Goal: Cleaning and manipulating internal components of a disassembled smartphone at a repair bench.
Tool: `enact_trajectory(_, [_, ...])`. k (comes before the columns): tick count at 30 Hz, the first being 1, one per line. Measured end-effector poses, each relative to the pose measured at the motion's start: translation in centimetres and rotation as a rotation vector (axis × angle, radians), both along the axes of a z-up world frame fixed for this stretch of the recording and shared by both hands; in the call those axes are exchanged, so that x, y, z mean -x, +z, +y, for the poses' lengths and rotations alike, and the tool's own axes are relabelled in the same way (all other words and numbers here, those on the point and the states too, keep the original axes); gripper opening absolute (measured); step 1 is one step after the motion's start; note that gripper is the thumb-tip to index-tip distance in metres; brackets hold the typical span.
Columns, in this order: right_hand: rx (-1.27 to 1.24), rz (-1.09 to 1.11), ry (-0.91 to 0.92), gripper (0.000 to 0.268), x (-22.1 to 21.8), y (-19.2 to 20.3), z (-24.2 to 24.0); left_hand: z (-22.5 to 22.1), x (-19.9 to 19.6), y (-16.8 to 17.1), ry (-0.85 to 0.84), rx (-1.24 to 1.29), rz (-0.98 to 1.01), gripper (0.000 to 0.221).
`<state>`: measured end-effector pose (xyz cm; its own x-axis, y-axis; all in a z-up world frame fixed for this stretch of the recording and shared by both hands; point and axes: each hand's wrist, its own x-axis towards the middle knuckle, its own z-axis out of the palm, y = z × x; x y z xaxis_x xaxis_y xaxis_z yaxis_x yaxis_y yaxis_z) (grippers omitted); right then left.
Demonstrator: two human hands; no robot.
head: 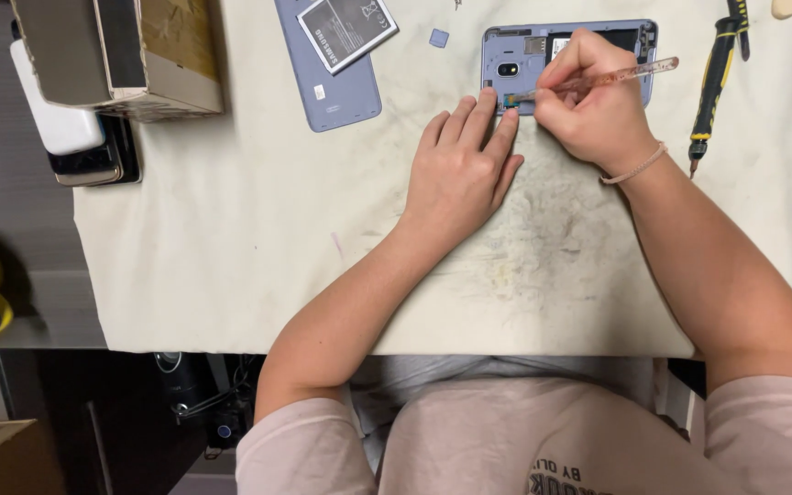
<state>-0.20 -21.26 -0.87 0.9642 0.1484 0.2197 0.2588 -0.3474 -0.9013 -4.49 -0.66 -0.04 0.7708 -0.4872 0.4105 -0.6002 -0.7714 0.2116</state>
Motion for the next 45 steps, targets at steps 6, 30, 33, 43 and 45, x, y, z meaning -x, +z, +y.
enact_trajectory(6, [0.044,-0.022,0.043,0.015,-0.13,-0.18,-0.44,-0.02,0.04,-0.03,0.005,0.006,0.006,0.045])
enact_trajectory(30, [0.025,0.010,0.020,0.015,-0.20,0.06,-0.33,-0.06,0.10,0.18,0.018,-0.004,0.007,0.046])
enact_trajectory(33, [0.009,-0.033,-0.023,0.014,0.04,0.20,0.17,-0.06,0.10,0.26,0.018,-0.005,0.019,0.046])
enact_trajectory(43, [-0.022,-0.036,-0.027,0.015,-0.19,-0.24,-0.27,0.02,-0.03,0.21,0.021,-0.010,0.032,0.047])
enact_trajectory(45, [-0.021,-0.032,0.030,0.016,-0.34,-0.34,-0.56,0.10,-0.17,0.32,0.018,0.006,0.030,0.042])
